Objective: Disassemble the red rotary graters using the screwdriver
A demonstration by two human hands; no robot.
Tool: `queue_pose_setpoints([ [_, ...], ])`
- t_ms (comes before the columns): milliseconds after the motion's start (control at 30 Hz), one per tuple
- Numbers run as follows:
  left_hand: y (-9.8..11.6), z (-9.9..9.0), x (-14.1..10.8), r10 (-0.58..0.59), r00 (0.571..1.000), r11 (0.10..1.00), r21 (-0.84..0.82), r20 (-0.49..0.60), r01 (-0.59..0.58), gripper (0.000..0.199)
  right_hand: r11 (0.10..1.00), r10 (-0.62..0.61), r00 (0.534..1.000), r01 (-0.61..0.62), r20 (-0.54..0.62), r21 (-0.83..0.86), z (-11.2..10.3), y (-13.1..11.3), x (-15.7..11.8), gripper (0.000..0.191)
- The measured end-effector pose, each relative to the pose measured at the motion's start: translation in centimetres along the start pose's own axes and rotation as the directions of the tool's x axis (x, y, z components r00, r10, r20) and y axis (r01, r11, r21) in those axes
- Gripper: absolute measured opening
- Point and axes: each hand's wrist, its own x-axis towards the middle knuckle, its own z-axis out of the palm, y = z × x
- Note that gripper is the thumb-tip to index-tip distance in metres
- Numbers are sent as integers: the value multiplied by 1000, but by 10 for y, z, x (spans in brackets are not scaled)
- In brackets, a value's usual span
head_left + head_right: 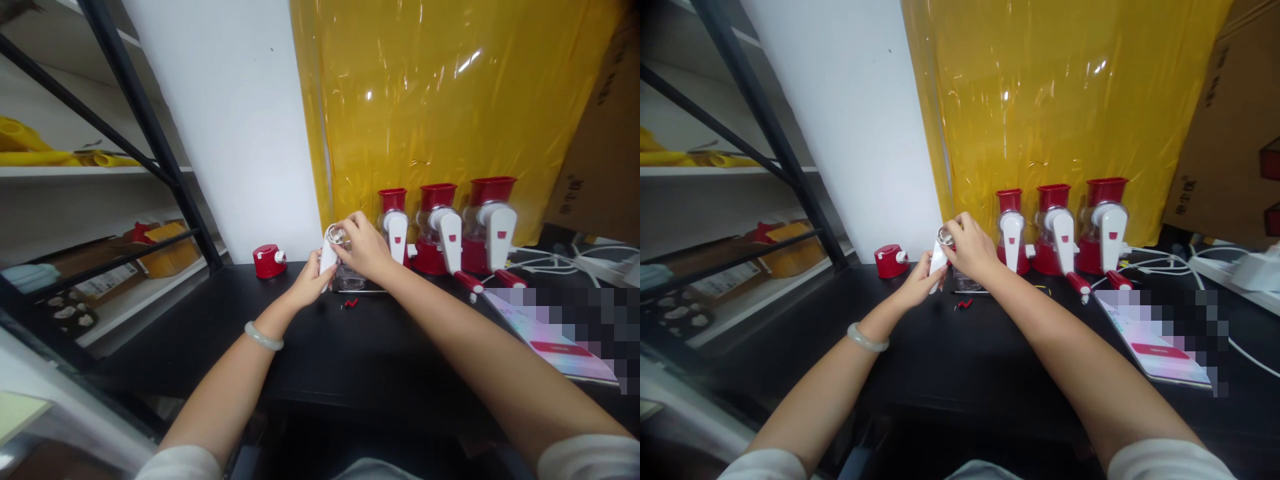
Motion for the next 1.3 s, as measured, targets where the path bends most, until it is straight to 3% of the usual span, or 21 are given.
queue_pose_setpoints([
  [133, 2, 0, 0, 14, 1000, 1000, 9, 5, -14, 51, 1000, -11, 1000, 12, -11, 13, -1, 1, 1, 39],
  [300, 1, -3, 1, -64, 998, 998, -15, 3, 64, 50, 998, -37, 996, 33, 84, 48, 4, 4, 0, 46],
  [467, -2, -15, 3, -129, 982, 968, 198, -136, 154, 35, 999, -24, 993, 21, 115, 29, 5, 8, 0, 47],
  [533, -3, -24, 4, -126, 966, 907, 369, -225, 204, 29, 1000, -8, 994, 6, 112, 15, 4, 9, 1, 45],
  [667, -8, -43, 7, -206, 924, 687, 625, -321, 371, 25, 999, 33, 991, -27, 128, -45, 1, 10, 2, 37],
  [833, -12, -56, 6, -404, 861, 381, 799, -309, 465, 36, 988, 81, 981, -56, 174, -144, 5, 15, 2, 32],
  [933, -10, -59, 4, -464, 819, 246, 838, -339, 486, 44, 979, 120, 974, -84, 191, -187, 6, 18, 1, 32],
  [1100, -5, -68, 2, -489, 777, 176, 828, -396, 533, 48, 974, 148, 968, -107, 201, -202, 6, 21, 1, 34],
  [1300, -5, -86, 0, -561, 701, 120, 795, -440, 595, 38, 969, 173, 957, -122, 234, -217, 11, 28, -2, 40],
])
